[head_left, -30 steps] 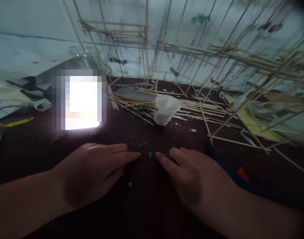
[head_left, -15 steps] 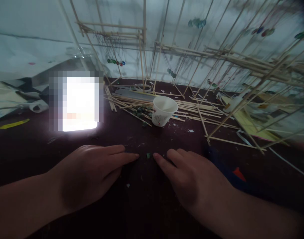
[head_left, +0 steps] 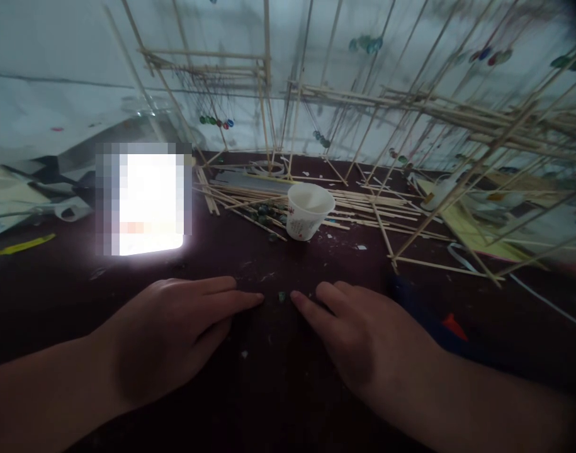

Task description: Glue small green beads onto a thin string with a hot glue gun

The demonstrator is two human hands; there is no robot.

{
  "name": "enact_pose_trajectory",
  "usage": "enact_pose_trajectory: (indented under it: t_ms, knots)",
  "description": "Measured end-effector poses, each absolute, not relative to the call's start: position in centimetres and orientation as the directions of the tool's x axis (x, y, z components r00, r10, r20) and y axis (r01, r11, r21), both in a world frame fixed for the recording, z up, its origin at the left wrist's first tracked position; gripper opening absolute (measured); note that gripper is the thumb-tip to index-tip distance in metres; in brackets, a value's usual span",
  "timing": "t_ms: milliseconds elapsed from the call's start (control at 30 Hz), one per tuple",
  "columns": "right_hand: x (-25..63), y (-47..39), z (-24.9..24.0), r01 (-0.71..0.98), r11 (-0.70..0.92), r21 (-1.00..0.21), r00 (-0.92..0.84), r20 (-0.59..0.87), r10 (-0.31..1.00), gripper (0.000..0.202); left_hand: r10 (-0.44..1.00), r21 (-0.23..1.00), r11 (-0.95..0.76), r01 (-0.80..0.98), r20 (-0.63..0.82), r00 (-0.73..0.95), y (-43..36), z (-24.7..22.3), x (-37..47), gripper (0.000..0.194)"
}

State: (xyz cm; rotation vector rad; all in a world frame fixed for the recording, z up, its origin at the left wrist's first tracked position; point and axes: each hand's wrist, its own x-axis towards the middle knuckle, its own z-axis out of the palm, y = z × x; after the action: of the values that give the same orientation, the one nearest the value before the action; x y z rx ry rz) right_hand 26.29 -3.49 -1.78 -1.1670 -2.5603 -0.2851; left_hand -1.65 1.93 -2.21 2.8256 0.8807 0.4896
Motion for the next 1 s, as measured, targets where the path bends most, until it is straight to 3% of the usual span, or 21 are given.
enact_pose_trajectory:
  t_ms: [200,433,1000]
  knots:
    - [26.31,-3.47,-1.73,0.756,0.653,0.035,-0.616,0.375,0.693,0.039,0.561,0.198,-0.828,0.525,0.303,0.770,1.72,-2.36,-1.69,0.044]
    - [26.23,-3.70,-1.66,0.737,0.670,0.089,-0.656,0.330,0.679,0.051,0.553,0.209,-0.833,0.513,0.276,0.786,1.89,-2.27,-1.79,0.044]
    - [26.09,-3.74,-1.35,0.747,0.657,0.102,-0.648,0.333,0.685,0.047,0.551,0.152,-0.834,0.531,0.285,0.784,1.80,-2.22,-1.51,0.045]
